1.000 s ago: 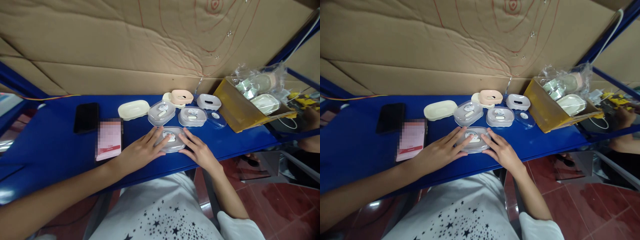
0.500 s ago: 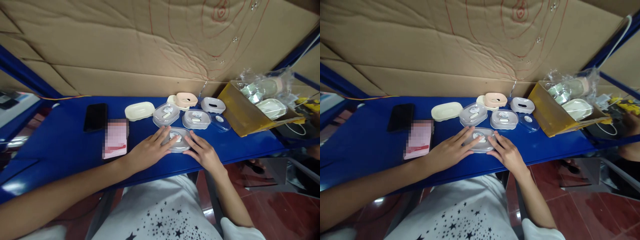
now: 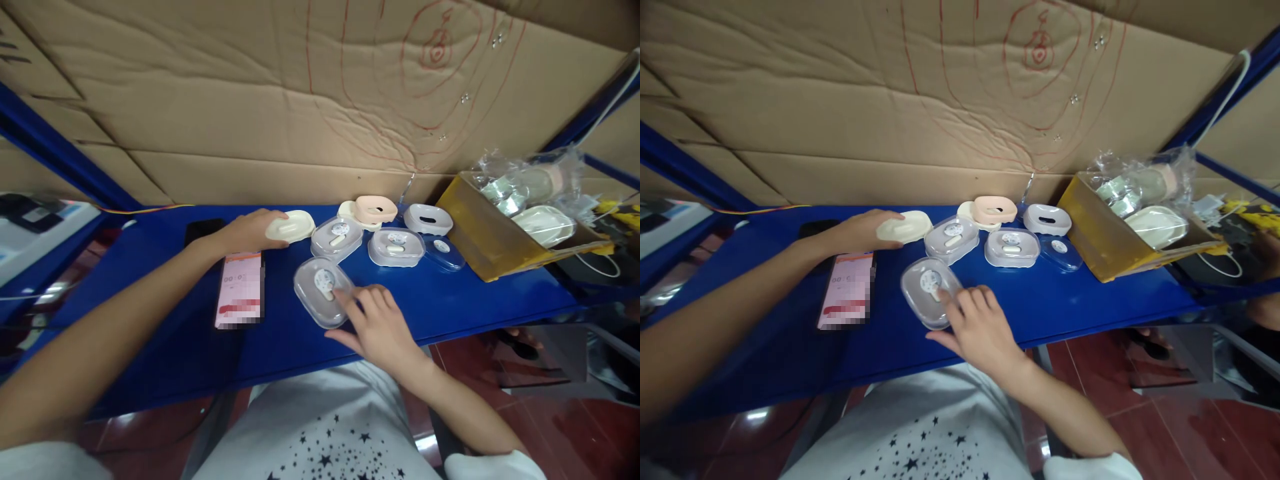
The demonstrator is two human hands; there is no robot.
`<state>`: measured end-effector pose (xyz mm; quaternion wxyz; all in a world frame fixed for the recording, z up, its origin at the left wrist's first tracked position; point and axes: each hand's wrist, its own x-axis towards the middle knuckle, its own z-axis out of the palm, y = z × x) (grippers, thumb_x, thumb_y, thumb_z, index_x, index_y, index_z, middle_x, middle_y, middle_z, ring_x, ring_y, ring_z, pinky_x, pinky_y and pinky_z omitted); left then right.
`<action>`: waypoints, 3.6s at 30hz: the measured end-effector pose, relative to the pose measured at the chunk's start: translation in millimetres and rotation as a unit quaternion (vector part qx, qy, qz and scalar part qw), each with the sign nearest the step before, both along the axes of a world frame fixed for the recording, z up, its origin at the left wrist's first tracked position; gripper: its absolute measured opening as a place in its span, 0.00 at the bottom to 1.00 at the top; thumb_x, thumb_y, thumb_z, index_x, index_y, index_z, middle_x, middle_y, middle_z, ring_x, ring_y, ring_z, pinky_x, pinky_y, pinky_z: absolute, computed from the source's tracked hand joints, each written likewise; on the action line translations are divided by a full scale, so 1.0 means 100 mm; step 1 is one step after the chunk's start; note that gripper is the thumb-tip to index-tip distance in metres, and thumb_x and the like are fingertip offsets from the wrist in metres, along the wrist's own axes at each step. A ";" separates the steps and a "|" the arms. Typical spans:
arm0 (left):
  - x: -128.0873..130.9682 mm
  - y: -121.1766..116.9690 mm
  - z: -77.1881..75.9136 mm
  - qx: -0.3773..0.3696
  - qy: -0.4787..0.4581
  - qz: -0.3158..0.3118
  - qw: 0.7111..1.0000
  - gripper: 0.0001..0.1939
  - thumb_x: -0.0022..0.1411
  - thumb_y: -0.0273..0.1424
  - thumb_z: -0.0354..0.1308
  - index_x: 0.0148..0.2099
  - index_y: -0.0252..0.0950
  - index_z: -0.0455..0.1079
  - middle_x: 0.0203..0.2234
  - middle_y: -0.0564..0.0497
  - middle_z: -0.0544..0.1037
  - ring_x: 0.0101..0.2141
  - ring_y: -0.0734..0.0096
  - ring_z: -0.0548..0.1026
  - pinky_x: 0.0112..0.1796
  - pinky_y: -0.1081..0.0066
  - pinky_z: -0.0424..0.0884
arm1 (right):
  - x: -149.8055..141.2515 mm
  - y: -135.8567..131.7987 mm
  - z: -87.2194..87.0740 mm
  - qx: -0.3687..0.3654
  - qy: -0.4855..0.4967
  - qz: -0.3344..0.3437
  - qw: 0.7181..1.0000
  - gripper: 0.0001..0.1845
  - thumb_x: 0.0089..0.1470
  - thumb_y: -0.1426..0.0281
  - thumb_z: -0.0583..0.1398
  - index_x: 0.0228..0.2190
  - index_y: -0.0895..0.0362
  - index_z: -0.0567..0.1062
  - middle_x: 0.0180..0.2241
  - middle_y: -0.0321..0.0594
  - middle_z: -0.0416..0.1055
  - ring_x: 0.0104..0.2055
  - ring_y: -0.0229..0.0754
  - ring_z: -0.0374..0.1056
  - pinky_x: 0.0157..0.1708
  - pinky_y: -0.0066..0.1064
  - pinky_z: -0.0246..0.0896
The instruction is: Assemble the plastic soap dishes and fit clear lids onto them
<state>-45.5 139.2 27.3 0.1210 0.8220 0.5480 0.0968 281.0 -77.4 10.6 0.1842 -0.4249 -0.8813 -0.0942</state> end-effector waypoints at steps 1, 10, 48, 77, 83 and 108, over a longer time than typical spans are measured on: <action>-0.01 0.00 0.00 0.008 -0.006 0.010 1.000 0.40 0.57 0.55 0.67 0.67 0.41 0.73 0.62 0.40 0.80 0.61 0.41 0.77 0.61 0.50 0.72 | -0.10 0.02 0.03 0.002 -0.018 0.010 1.000 0.35 0.76 0.49 0.57 0.66 0.64 0.75 0.44 0.55 0.80 0.46 0.58 0.75 0.50 0.52 0.77; 0.04 -0.81 0.20 0.181 -0.163 0.066 0.968 0.31 0.70 0.55 0.62 0.66 0.44 0.66 0.61 0.44 0.77 0.60 0.47 0.77 0.60 0.50 0.74 | -0.97 0.73 0.07 -0.063 -0.047 -0.023 0.997 0.26 0.76 0.72 0.52 0.67 0.70 0.72 0.47 0.61 0.85 0.44 0.54 0.83 0.41 0.42 0.80; 0.48 -1.80 -0.56 0.020 -0.129 -0.171 0.977 0.42 0.76 0.47 0.63 0.83 0.56 0.48 0.80 0.43 0.56 0.73 0.41 0.68 0.58 0.52 0.83 | 0.02 0.08 -0.06 -0.055 -0.005 0.084 0.995 0.26 0.77 0.56 0.60 0.64 0.61 0.75 0.59 0.51 0.80 0.63 0.53 0.73 0.70 0.51 0.65; 0.55 -1.82 -0.34 -0.025 -0.147 -0.190 0.970 0.40 0.75 0.45 0.64 0.82 0.51 0.53 0.78 0.48 0.64 0.72 0.50 0.71 0.69 0.54 0.72 | 1.92 -0.31 -0.16 -0.102 0.236 -0.189 0.948 0.28 0.70 0.51 0.65 0.65 0.45 0.76 0.59 0.49 0.73 0.65 0.60 0.71 0.66 0.57 0.70; 0.57 -1.83 -0.31 -0.081 -0.160 -0.165 0.970 0.46 0.74 0.50 0.65 0.83 0.48 0.48 0.78 0.43 0.63 0.72 0.46 0.70 0.70 0.51 0.71 | 1.11 -0.27 0.01 -0.175 0.219 0.040 0.959 0.33 0.71 0.55 0.66 0.73 0.44 0.69 0.65 0.49 0.68 0.71 0.58 0.67 0.68 0.53 0.72; 0.56 -1.76 -0.31 -0.092 -0.243 -0.216 0.941 0.46 0.69 0.35 0.68 0.80 0.54 0.48 0.75 0.44 0.66 0.70 0.50 0.72 0.64 0.54 0.77 | 0.34 0.17 -0.09 -0.110 0.106 0.193 0.969 0.28 0.70 0.64 0.63 0.69 0.51 0.72 0.67 0.49 0.72 0.75 0.55 0.63 0.71 0.59 0.65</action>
